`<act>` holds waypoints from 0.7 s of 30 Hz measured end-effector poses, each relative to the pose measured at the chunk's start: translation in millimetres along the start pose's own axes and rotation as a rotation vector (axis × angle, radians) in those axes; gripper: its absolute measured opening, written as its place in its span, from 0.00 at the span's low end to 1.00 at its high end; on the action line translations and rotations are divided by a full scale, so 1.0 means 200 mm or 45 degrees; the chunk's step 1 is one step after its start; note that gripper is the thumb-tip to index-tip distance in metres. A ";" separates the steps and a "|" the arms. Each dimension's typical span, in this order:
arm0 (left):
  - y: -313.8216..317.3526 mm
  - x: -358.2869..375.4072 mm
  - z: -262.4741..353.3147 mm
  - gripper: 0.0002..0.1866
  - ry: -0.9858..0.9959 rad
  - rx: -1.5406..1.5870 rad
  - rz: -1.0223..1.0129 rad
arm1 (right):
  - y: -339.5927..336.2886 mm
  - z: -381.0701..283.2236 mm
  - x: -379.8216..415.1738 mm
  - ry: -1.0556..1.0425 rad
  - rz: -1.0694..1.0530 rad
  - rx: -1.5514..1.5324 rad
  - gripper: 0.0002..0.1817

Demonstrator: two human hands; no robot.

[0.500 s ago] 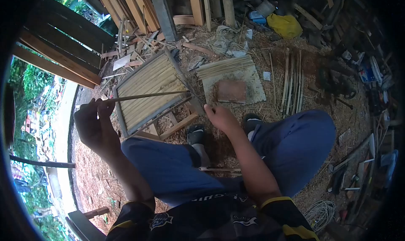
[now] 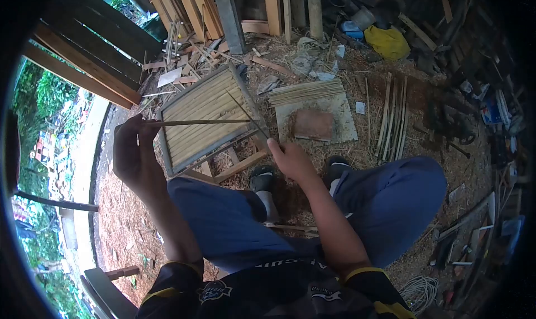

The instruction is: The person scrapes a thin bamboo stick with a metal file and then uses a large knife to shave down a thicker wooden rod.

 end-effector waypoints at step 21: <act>0.04 0.06 0.04 0.09 -0.065 0.213 -0.058 | -0.11 -0.55 0.41 -0.483 -0.132 -0.472 0.30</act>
Point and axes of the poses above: each hand's wrist, its own x-axis away from the middle knuckle, its own y-axis out of the palm, z = x × y, the point moved 1 cm from there along -x, towards the middle knuckle, and after that the axes turned 9 degrees about x, right-handed, at the moved point
